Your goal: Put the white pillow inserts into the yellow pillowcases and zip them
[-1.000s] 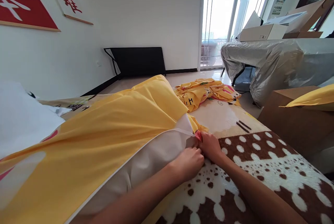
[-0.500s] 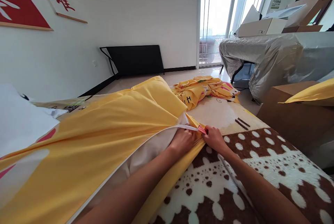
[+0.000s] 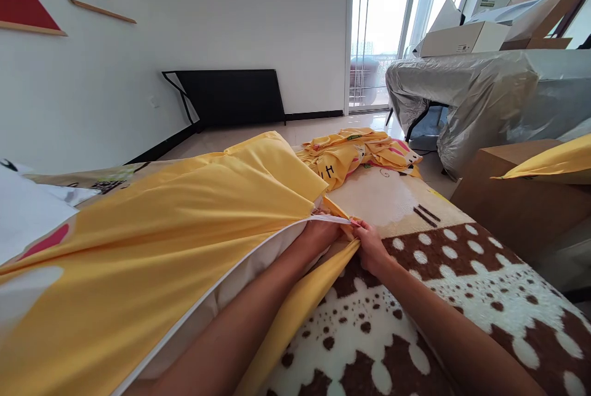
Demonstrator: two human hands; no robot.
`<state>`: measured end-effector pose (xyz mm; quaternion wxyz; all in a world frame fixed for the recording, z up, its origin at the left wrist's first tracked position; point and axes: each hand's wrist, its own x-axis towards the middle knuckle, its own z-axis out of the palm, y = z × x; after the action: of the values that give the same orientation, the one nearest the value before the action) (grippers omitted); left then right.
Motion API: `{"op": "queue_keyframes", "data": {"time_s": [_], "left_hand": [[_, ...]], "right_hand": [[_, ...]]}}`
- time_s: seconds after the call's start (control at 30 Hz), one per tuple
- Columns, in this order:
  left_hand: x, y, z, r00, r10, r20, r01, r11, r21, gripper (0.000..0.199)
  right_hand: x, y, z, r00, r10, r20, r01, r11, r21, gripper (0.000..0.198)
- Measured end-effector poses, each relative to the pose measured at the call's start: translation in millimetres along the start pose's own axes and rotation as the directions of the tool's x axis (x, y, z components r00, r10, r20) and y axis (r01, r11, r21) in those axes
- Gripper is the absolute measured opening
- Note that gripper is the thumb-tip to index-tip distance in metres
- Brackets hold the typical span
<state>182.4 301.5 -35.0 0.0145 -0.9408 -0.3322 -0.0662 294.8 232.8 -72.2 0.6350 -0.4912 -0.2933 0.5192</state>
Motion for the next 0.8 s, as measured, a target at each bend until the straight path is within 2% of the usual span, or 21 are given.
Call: {"op": "queue_keyframes", "data": {"time_s": [0.2,0.33,0.4,0.47,0.57,0.63,0.8], "left_hand": [[-7,5,4,0.995,-0.075,-0.073,0.078,0.996,0.05,0.027],[-15,-1,-8,0.994,0.013,-0.107,-0.01,1.0,0.027,0.021],[-19,-7,-14,0.99,0.074,-0.12,-0.073,0.997,0.013,0.019],[-22,-11,-16,0.984,0.124,-0.131,-0.125,0.992,-0.001,0.017],[-24,-11,-14,0.975,0.172,-0.14,-0.177,0.984,-0.023,0.019],[-25,-9,-12,0.972,0.189,-0.139,-0.196,0.98,-0.035,0.022],[-28,-8,-13,0.978,0.169,-0.125,-0.176,0.983,-0.048,0.024]], "right_hand": [[1,5,4,1.0,0.02,-0.005,-0.02,0.999,0.04,0.022],[1,6,3,1.0,0.015,0.001,-0.015,0.999,-0.029,0.028],[0,5,1,0.999,-0.03,0.015,0.032,0.988,-0.149,0.034],[0,4,-1,0.992,-0.126,0.028,0.127,0.91,-0.396,0.029],[4,-1,-4,0.975,-0.22,0.038,0.186,0.709,-0.68,0.013],[9,-5,-5,0.976,-0.218,0.025,0.168,0.666,-0.726,0.009],[13,-11,-4,0.965,-0.264,0.0,0.176,0.643,-0.746,0.004]]}}
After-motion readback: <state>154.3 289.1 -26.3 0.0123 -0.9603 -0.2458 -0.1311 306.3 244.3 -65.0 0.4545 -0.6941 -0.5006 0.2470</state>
